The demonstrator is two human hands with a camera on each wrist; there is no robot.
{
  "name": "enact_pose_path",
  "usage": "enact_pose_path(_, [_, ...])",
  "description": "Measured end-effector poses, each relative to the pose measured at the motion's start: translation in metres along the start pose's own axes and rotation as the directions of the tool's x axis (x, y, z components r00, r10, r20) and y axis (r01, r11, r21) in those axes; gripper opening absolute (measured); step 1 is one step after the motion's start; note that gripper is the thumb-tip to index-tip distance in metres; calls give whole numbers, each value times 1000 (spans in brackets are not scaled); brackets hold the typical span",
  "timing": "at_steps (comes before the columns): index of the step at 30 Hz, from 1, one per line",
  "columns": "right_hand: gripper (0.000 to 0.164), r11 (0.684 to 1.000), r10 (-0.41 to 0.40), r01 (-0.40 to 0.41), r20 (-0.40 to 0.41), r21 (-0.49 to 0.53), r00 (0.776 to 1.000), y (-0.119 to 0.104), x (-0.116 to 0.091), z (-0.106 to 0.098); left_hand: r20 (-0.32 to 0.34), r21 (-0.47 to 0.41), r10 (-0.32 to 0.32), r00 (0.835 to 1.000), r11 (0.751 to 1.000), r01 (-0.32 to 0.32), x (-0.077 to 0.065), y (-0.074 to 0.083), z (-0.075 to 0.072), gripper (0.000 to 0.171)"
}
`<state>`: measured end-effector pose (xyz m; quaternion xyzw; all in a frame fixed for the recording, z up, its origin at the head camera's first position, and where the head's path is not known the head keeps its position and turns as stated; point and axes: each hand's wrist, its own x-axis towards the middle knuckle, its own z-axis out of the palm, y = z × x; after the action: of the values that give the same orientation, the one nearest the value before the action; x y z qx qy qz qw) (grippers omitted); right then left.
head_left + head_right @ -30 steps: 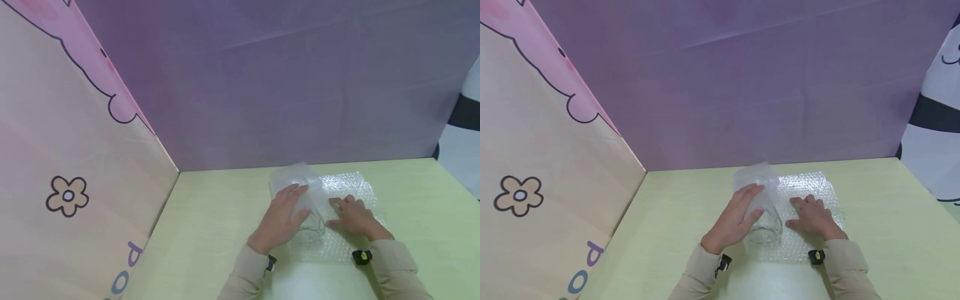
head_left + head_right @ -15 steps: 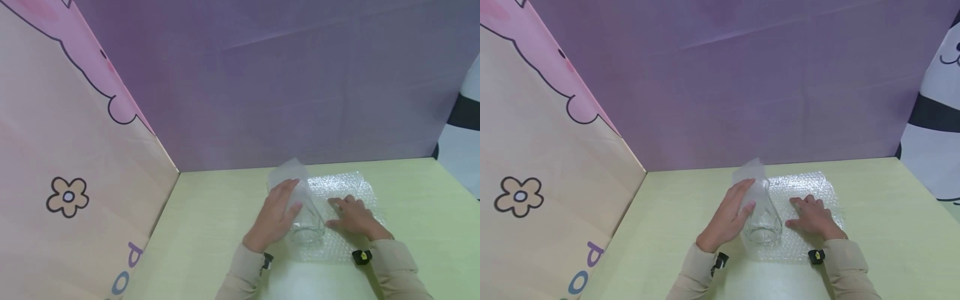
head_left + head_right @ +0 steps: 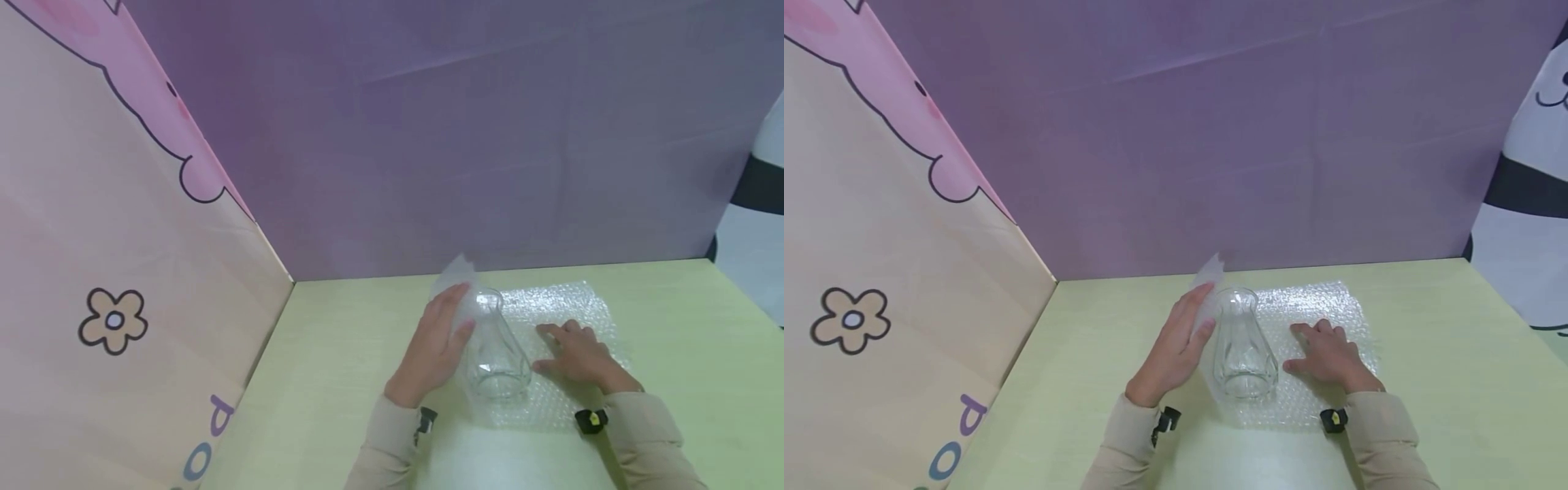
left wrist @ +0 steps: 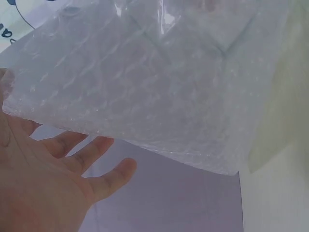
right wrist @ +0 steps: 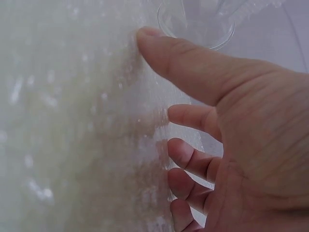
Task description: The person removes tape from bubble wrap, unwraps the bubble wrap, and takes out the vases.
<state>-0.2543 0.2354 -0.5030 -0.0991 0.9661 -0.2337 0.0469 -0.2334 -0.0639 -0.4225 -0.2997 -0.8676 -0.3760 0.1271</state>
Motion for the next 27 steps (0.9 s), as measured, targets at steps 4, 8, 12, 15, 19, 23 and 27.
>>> enact_pose_path(4, [91, 1000, 1, -1, 3, -7, 1000, 0, 1, 0, -13, -3, -17, 1000, 1000, 17, -1, -2, -4, 56])
enact_pose_path(8, [90, 1000, 2, -2, 9, -10, 1000, 0, 2, -1, -43, -5, -3, 999, 1000, 2, -1, -5, -9, 55])
enact_pose_path(12, [91, 1000, 0, 0, 12, -19, 1000, 0, 2, -1, -67, -15, -9, 998, 1000, 8, -1, -8, -12, 56])
enact_pose_path(15, [91, 1000, 2, -2, 14, -26, 1000, 1, 2, -2, -76, -27, -24, 997, 999, 22, -2, -10, -15, 57])
enact_pose_path(19, [91, 1000, 6, -6, 17, -29, 1000, 1, 2, -2, -83, -47, -35, 996, 998, 32, -1, -13, -17, 57])
enact_pose_path(23, [91, 999, 4, -4, 12, -38, 1000, 1, 2, -1, -93, -60, -42, 995, 998, 37, -1, -16, -20, 57])
enact_pose_path(27, [90, 999, 0, 0, 6, -39, 1000, 2, 2, 0, -102, -71, -56, 993, 996, 49, -2, -19, -22, 57])
